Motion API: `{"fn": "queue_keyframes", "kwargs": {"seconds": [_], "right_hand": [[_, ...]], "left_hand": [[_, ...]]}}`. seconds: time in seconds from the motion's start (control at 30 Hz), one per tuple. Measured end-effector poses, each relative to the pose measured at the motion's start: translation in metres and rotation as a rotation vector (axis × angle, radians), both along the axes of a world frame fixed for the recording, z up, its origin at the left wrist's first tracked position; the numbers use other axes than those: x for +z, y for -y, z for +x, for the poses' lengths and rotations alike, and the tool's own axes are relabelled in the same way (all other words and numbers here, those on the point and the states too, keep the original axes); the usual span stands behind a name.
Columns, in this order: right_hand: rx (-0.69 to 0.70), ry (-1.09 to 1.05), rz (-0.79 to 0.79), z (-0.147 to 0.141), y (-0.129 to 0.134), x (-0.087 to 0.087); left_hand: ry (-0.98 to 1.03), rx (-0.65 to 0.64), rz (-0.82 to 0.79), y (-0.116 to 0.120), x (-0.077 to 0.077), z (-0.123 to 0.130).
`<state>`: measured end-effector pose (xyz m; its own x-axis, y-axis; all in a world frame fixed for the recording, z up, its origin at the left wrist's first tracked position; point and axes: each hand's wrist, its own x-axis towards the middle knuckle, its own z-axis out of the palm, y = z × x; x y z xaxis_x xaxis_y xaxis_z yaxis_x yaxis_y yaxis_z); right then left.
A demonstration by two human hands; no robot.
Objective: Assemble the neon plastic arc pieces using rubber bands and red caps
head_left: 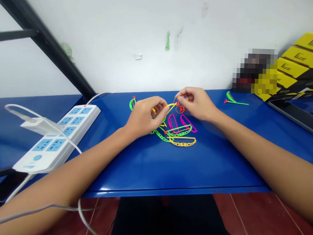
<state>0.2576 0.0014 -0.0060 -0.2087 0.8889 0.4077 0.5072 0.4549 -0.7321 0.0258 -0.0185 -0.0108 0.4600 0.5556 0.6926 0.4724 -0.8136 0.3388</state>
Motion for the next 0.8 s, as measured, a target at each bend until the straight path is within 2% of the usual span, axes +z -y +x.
{"fn": "queue_keyframes", "kwargs": {"seconds": [0.1, 0.2, 0.43, 0.63, 0.8], "right_hand": [[0.084, -0.293, -0.129, -0.011, 0.010, 0.007], [0.124, -0.403, -0.140, -0.022, 0.024, 0.013], [0.166, -0.336, -0.108, -0.032, 0.038, 0.014], [0.050, -0.267, -0.016, -0.028, 0.034, 0.012], [0.007, -0.230, -0.022, -0.028, 0.035, 0.010]], "left_hand": [[0.019, 0.005, -0.026, 0.000, 0.000, 0.001], [0.027, 0.000, -0.028, 0.001, 0.000, 0.001], [0.037, -0.019, -0.006, -0.001, -0.002, 0.002], [0.084, -0.013, -0.041, 0.002, 0.000, 0.003], [0.100, 0.000, -0.033, 0.003, 0.000, 0.003]]}}
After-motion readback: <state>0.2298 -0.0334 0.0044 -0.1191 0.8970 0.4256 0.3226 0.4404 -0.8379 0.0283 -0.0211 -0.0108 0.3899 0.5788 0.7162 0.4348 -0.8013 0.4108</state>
